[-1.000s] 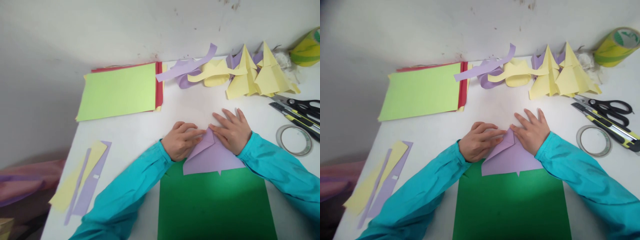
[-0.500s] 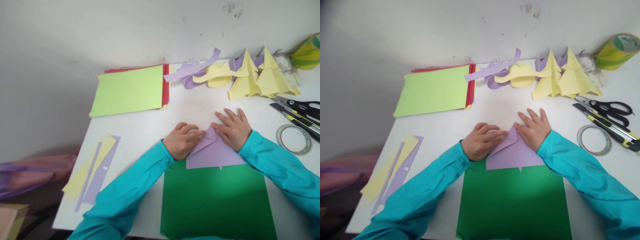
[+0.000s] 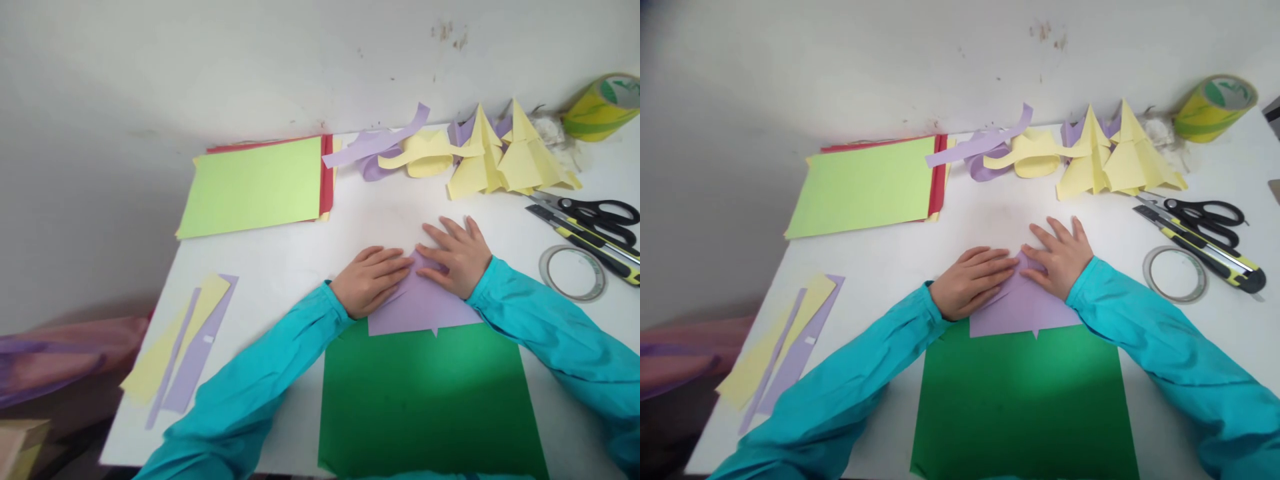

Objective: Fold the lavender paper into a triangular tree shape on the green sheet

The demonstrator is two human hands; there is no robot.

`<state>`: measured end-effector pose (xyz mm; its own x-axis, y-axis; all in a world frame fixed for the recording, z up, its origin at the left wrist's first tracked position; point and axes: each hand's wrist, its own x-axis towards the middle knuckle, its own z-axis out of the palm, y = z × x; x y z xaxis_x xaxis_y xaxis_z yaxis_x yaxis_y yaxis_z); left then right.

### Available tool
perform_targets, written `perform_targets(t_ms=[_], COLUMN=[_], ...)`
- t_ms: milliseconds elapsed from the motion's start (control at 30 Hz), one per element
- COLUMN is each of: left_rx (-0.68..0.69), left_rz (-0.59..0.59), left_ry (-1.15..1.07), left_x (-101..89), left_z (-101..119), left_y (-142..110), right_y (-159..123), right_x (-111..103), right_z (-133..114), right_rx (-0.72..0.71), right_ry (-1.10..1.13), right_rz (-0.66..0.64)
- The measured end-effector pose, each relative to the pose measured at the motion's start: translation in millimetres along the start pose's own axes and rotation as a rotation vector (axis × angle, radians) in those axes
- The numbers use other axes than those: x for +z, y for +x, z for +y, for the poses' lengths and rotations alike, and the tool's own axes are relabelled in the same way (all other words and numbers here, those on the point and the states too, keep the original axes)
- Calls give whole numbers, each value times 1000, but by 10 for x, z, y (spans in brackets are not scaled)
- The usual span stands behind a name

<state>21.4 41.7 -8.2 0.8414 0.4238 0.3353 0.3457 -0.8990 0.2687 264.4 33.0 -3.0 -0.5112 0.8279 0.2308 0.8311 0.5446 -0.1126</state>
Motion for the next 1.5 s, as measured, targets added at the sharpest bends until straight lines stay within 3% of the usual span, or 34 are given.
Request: perform_targets(t_ms=[333,767,1200,1500], left_rx=[20,43,49,-14], left_rz=[-112,-155,-81,-111], left_ry=[101,144,63,-104], left_x=[-74,-75,-119,-235], left_z=[-32,-62,-25,10], left_y=[-115,-139,-294,-359], right_y=[-7,-14,-14,-5], right_x=[-1,-11,-7,-26], right_z=[14,16,25,22], right_rx=[-6,-8,-6,1], right_ry=[9,8,6,27], right_rz=[-9,-12,-30,-19])
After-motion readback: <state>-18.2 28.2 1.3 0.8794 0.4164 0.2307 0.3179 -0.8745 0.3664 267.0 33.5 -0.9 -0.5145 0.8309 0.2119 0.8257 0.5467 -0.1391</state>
